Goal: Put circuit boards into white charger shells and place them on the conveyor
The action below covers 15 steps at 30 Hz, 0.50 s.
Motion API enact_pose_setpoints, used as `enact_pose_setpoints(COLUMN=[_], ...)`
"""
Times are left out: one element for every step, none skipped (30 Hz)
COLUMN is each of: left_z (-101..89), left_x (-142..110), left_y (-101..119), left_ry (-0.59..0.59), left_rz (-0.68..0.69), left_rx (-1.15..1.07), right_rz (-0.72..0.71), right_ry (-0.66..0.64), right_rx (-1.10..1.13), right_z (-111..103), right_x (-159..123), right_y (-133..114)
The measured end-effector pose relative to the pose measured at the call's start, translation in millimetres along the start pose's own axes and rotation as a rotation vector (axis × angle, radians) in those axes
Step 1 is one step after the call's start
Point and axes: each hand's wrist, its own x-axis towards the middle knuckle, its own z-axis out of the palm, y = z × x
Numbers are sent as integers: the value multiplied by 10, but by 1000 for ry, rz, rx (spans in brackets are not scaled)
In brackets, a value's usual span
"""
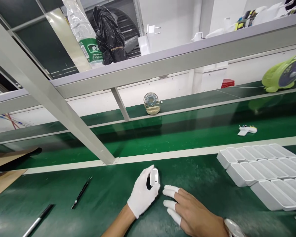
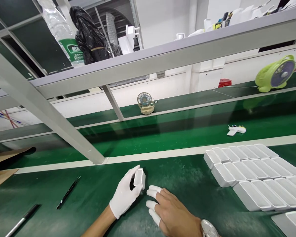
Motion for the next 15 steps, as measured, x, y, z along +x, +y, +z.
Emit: enact_pose_setpoints(left_z=[2, 2, 2, 2, 1, 0, 0, 0, 1, 3, 6, 10, 15, 19, 21], left_x=[2, 5, 8, 10, 12, 12, 12, 11, 10, 10, 10, 11, 12, 11, 8], left_y=[0, -3, -8, -16, -24, -32, -40, -47, -53, -56, -59, -59, -59, -57, -55], left_ry=[13, 21, 25, 27, 27, 27, 28, 30, 32, 34, 33, 33, 29, 28, 35], left_rz=[-15, -28, -35, -40, -42, -42, -42, -41, -40, -38, -34, -29, -24, -19, -14], left_rx=[5, 7, 7, 6, 7, 7, 6, 3, -1, -5, -9, -14, -21, -28, -28], right_rz=[-3, -4, -7, -10, -12, -12, -12, -13, -11, -10, -10, -11, -11, -9, -8], right_ry=[6, 12, 18, 20, 20, 17, 16, 15, 12, 9, 7, 6, 6, 5, 6], right_rx=[1, 1, 0, -1, -2, -2, -2, -1, 1, 1, 1, 0, -1, -2, -3], right_z=[-3, -6, -9, -12, -14, -15, -16, -15, -12, -9, -5, -1, 2, 4, 4], right_x=[6, 11, 15, 17, 19, 19, 18, 16, 13, 11, 8, 7, 7, 8, 9], right_y=[-2, -3, -4, -5, -5, -5, -4, -3, -2, -1, 0, 1, 1, 2, 2])
